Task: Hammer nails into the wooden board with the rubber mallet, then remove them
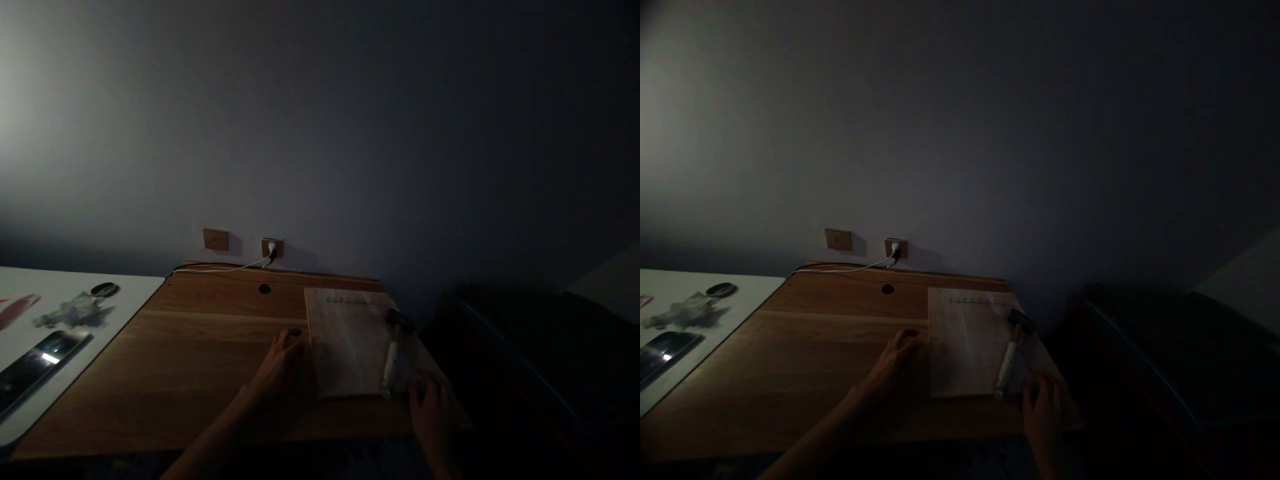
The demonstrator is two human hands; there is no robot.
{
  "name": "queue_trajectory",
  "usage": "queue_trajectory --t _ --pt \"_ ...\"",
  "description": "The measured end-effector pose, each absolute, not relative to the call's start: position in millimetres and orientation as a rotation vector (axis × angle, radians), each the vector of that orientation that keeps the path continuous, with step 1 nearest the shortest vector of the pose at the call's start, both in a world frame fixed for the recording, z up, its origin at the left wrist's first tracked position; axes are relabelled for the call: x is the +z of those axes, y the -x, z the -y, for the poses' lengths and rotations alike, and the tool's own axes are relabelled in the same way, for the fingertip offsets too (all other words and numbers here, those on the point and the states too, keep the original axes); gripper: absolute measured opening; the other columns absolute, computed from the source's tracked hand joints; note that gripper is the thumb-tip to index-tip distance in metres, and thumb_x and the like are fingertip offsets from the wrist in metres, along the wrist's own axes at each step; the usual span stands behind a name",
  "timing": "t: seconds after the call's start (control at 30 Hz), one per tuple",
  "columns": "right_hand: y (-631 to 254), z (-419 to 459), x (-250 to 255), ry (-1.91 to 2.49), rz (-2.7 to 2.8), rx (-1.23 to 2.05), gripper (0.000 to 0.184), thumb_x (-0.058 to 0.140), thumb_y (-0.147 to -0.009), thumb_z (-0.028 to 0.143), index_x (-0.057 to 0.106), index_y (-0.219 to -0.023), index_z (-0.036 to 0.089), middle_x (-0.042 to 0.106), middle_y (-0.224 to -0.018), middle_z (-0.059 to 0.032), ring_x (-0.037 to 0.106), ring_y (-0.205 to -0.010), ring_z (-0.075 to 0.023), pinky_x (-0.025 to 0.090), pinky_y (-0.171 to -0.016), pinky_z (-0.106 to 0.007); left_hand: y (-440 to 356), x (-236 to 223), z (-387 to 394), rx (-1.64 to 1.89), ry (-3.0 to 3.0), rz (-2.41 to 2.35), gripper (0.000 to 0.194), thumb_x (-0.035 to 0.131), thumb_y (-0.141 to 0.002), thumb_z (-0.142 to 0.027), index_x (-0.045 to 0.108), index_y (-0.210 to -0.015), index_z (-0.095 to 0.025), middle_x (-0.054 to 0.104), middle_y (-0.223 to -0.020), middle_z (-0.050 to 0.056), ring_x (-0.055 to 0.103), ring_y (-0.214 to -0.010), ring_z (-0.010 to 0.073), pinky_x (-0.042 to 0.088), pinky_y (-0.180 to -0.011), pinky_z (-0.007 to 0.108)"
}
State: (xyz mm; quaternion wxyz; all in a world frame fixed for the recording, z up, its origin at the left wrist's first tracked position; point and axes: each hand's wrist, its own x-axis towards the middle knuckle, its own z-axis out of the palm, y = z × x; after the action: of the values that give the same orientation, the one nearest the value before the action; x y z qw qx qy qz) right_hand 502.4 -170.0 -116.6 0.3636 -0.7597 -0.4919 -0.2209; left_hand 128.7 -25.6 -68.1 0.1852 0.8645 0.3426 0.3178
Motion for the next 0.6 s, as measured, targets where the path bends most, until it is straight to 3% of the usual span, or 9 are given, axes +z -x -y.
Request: queue_trajectory --t 0.17,0.3,0.43,0.53,0.6 --pt "-510 171 -122 1.941 1.326 -0.53 0.06 0.034 -0.096 0.059 0.067 -0.105 0.011 0.064 -0.107 -0.0236 0.059 -0.106 -0.0385 0.047 -0.092 -0.053 -137 -60 29 0.796 -2.566 -0.844 0.037 0.054 -0.096 -0.023 0.058 -0.132 -0.024 0.059 -0.139 0.012 0.055 -0.126 0.0262 0.044 -0.107 0.045" --pt "-525 169 -118 1.977 1.348 -0.496 0.057 0.035 -0.093 0.061 0.07 -0.101 0.017 0.064 -0.111 -0.0215 0.059 -0.109 -0.0379 0.046 -0.093 -0.054 -151 -62 37 0.656 -2.729 -0.608 0.047 0.054 -0.097 -0.032 0.051 -0.143 -0.023 0.058 -0.145 0.011 0.043 -0.142 0.0289 0.03 -0.119 0.053" --pt "-555 167 -109 2.231 1.243 -0.456 0.056 0.039 -0.087 0.062 0.073 -0.098 0.02 0.069 -0.102 -0.0217 0.064 -0.098 -0.0394 0.046 -0.085 -0.056 -162 -63 49 0.586 -2.781 -0.604 0.049 0.049 -0.1 -0.043 0.049 -0.144 -0.022 0.056 -0.147 0.014 0.04 -0.145 0.0311 0.022 -0.122 0.06" --pt "-571 166 -105 2.448 1.173 -0.321 0.063 0.037 -0.085 0.063 0.074 -0.101 0.015 0.072 -0.091 -0.0258 0.068 -0.085 -0.0416 0.048 -0.075 -0.057 -165 -63 53 0.601 -2.763 -0.706 0.05 0.047 -0.101 -0.048 0.051 -0.143 -0.022 0.064 -0.137 0.013 0.039 -0.145 0.0315 0.018 -0.121 0.065" --pt "-572 167 -104 2.513 1.212 -0.345 0.068 0.034 -0.088 0.062 0.073 -0.109 0.011 0.072 -0.095 -0.0288 0.069 -0.085 -0.0431 0.05 -0.073 -0.058 -165 -65 53 0.61 -2.767 -0.745 0.049 0.046 -0.101 -0.048 0.05 -0.143 -0.023 0.065 -0.135 0.011 0.038 -0.145 0.0308 0.016 -0.121 0.066"
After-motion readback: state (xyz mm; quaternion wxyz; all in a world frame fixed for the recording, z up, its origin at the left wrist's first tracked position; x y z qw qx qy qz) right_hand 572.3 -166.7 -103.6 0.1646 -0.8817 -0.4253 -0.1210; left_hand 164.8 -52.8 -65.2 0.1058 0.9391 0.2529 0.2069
